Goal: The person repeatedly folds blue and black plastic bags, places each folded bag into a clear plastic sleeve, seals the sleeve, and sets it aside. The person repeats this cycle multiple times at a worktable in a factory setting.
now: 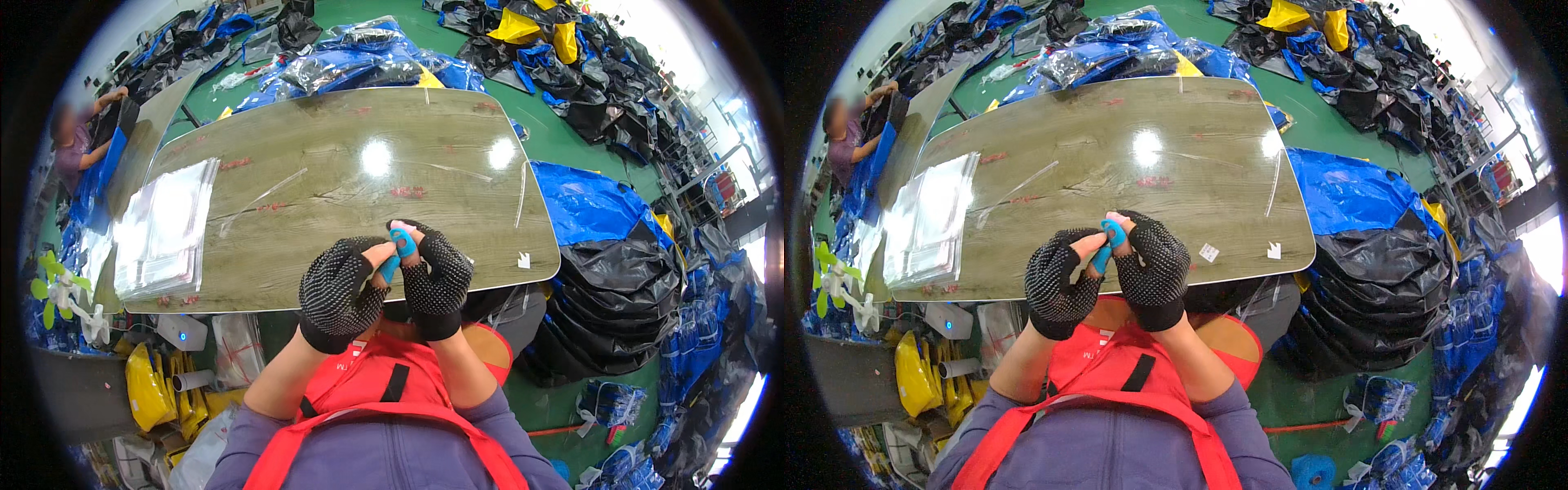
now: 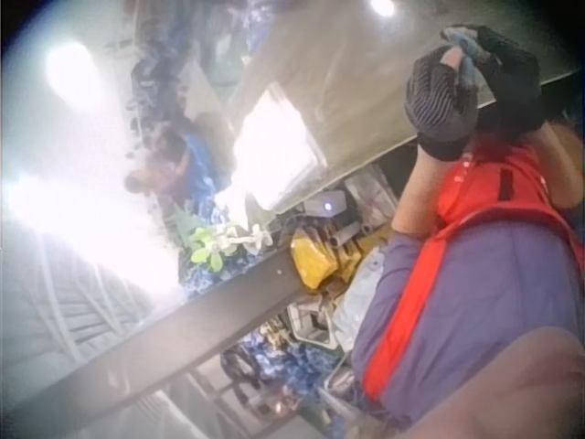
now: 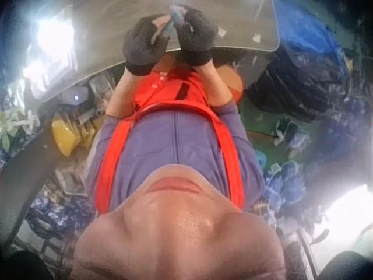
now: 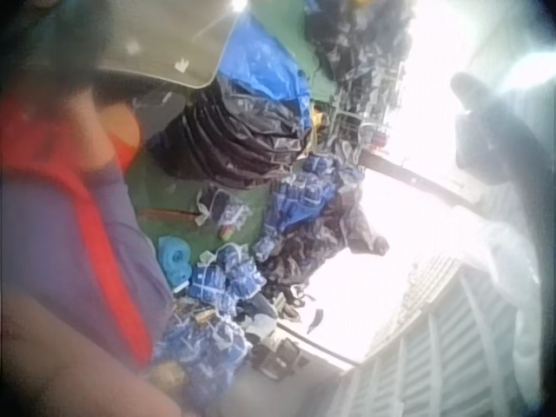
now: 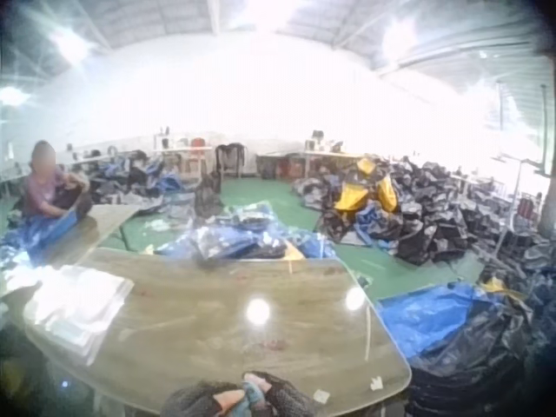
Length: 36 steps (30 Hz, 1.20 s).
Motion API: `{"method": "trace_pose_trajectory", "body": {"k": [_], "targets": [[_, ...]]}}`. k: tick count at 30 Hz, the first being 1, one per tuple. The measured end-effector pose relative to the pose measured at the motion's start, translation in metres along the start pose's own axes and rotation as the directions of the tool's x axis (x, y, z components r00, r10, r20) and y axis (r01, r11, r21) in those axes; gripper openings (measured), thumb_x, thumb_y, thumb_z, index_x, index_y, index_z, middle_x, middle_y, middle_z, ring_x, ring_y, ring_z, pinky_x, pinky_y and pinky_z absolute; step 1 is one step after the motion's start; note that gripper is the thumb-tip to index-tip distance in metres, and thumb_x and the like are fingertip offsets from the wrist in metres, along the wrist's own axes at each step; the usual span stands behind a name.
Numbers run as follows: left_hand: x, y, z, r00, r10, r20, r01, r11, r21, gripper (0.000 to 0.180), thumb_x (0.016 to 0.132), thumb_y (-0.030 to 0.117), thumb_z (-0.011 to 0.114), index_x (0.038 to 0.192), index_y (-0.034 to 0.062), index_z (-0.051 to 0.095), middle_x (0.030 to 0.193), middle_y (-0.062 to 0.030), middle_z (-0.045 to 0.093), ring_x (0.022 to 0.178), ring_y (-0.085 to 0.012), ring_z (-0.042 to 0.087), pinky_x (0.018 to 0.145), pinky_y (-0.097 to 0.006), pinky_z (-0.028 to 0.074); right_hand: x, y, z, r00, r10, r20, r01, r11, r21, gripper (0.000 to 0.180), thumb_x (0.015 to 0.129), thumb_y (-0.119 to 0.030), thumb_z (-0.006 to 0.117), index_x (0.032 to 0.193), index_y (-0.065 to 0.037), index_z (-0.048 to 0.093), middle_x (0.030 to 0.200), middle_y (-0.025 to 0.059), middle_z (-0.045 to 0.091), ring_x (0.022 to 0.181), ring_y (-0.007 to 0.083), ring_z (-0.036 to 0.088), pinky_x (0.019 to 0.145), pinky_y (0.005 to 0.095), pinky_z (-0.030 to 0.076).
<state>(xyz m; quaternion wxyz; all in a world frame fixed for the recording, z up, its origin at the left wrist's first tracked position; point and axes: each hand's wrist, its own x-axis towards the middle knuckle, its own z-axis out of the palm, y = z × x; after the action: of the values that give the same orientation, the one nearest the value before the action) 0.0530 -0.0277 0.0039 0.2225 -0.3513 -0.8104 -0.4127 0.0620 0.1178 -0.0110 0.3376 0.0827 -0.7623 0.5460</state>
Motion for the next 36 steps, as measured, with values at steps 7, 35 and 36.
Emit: {"method": "trace_pose_trajectory", "body": {"k": [7,35,36], "targets": [[0.006,0.000,0.001,0.986,0.149,0.073,-0.156,0.982,0.109,0.046,0.069,-0.001,0.066,0.113,0.0084,0.061,0.101,-0.0137,0.067,0.081,-0.0305,0.065,0.067,-0.038,0.052,-0.013,0.013,-0.007,0.972,-0.223,0.067,0.232,0.894,-0.383,0.033,0.075,-0.004,0.065,0.107,-0.001,0.061,0.092,0.0157,0.065,0.084,0.0335,0.063,0.073,0.0419,0.049],[0.066,-0.284,0.095,0.474,-0.795,-0.378,0.647,0.022,0.762,0.068,0.085,0.059,0.050,0.133,0.0112,0.047,0.141,-0.0218,0.040,0.128,-0.0398,0.038,0.107,-0.048,0.030,-0.025,0.188,-0.299,0.883,0.437,-0.172,-0.147,-0.090,-0.985,0.038,0.081,-0.023,0.061,0.116,-0.009,0.062,0.108,0.0121,0.066,0.105,0.0290,0.061,0.091,0.0455,0.045],[0.088,-0.277,0.115,0.516,-0.834,-0.197,0.551,0.147,0.821,0.064,0.086,0.060,0.046,0.129,0.0130,0.050,0.138,-0.0214,0.044,0.128,-0.0377,0.039,0.104,-0.047,0.033,-0.031,0.207,-0.309,0.871,0.461,-0.167,-0.192,0.007,-0.981,0.034,0.082,-0.021,0.058,0.114,-0.010,0.064,0.113,0.0146,0.064,0.113,0.0289,0.056,0.098,0.0488,0.040]]}}
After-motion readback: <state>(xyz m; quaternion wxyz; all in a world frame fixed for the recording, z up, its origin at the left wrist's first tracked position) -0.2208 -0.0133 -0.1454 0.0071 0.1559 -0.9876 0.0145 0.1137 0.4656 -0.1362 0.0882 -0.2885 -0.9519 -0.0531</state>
